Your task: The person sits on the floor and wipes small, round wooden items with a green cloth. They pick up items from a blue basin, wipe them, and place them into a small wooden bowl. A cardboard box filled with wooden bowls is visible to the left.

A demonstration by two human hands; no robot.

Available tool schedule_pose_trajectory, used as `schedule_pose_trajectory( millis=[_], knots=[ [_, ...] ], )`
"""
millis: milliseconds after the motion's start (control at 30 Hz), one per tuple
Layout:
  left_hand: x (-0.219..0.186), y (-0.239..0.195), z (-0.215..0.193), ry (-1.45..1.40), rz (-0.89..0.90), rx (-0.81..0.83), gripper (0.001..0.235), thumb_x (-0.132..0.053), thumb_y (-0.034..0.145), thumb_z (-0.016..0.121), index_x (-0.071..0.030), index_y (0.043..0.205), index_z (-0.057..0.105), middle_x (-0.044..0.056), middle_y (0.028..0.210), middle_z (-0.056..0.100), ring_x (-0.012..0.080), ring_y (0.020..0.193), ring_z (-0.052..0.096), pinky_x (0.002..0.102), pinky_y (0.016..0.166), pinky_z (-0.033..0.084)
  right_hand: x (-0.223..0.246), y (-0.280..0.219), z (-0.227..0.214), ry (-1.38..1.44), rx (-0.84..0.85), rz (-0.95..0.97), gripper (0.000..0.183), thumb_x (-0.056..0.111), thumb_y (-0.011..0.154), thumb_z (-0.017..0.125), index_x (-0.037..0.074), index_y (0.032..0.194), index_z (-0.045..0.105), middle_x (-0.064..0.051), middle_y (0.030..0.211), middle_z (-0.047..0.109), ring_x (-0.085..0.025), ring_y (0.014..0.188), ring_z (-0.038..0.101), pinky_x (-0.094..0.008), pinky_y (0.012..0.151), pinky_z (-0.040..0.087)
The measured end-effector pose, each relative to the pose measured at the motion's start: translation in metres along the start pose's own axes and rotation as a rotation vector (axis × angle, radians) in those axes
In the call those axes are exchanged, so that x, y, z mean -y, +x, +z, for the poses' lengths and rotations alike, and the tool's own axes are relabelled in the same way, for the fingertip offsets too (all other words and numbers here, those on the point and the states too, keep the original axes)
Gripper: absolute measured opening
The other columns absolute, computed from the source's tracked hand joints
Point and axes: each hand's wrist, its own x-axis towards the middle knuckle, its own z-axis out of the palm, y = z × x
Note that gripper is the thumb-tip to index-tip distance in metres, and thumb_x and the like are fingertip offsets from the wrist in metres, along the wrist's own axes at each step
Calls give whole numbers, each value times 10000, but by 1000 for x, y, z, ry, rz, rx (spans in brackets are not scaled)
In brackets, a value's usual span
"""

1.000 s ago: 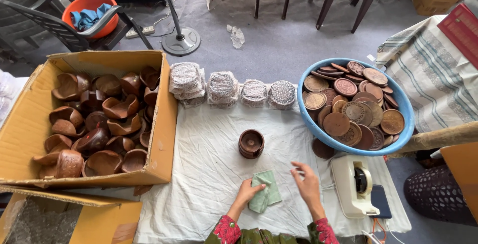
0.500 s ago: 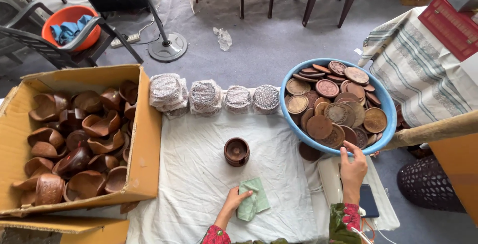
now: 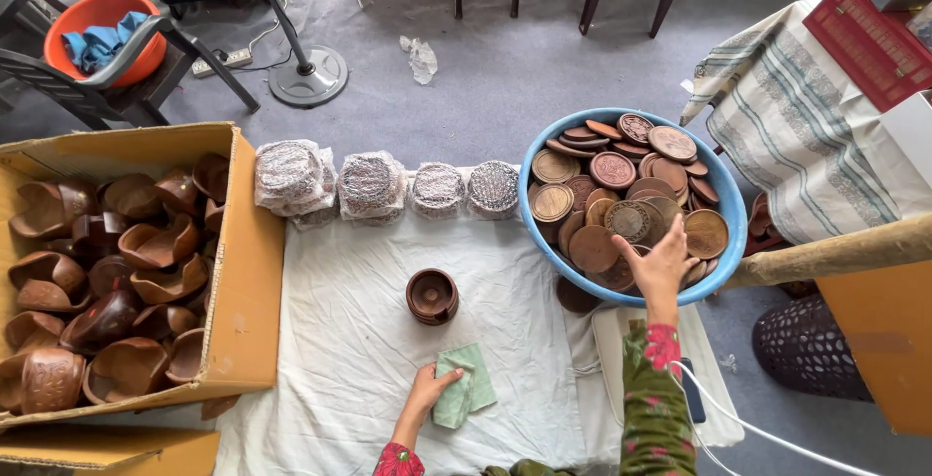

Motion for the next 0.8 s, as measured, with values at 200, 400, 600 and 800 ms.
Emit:
schedule_pose_trajectory(
  millis=[200, 400, 600, 800],
  knots=[
    [-5, -3, 3, 3, 11, -11, 297, -197, 857, 790, 19, 1056, 750, 55, 917, 794, 120, 766, 722, 283, 705, 577, -6, 8, 31, -125, 53, -74, 1175, 688, 777, 779, 12, 1598, 280, -261, 1574, 376, -434, 1456, 325, -713, 1133, 180],
    [6, 5, 0, 16, 21, -50, 303, -195, 854, 796, 22, 1060, 752, 61, 917, 791, 124, 756, 716, 288, 700, 578, 20, -13, 1, 131, 116, -145, 985, 559, 762, 832, 26, 1504, 466, -217, 1353, 570, -378, 1213, 587, -485, 1013, 481],
    [8, 4, -1, 30, 0, -56, 308, -207, 858, 798, 21, 1059, 753, 57, 909, 795, 119, 756, 719, 279, 704, 573, -4, 2, 6, 163, 210, -138, 759, 471, 776, 831, 34, 1354, 603, -171, 1170, 631, -310, 1012, 667, -429, 870, 543],
    [1, -1, 0, 25, -9, -85, 318, -210, 861, 796, 23, 1071, 748, 66, 916, 797, 124, 761, 719, 285, 703, 573, -70, 59, 6, -94, -251, -117, 291, 348, 1083, 644, 121, 1248, 722, -109, 1267, 676, -330, 1177, 603, -485, 1003, 449]
  ],
)
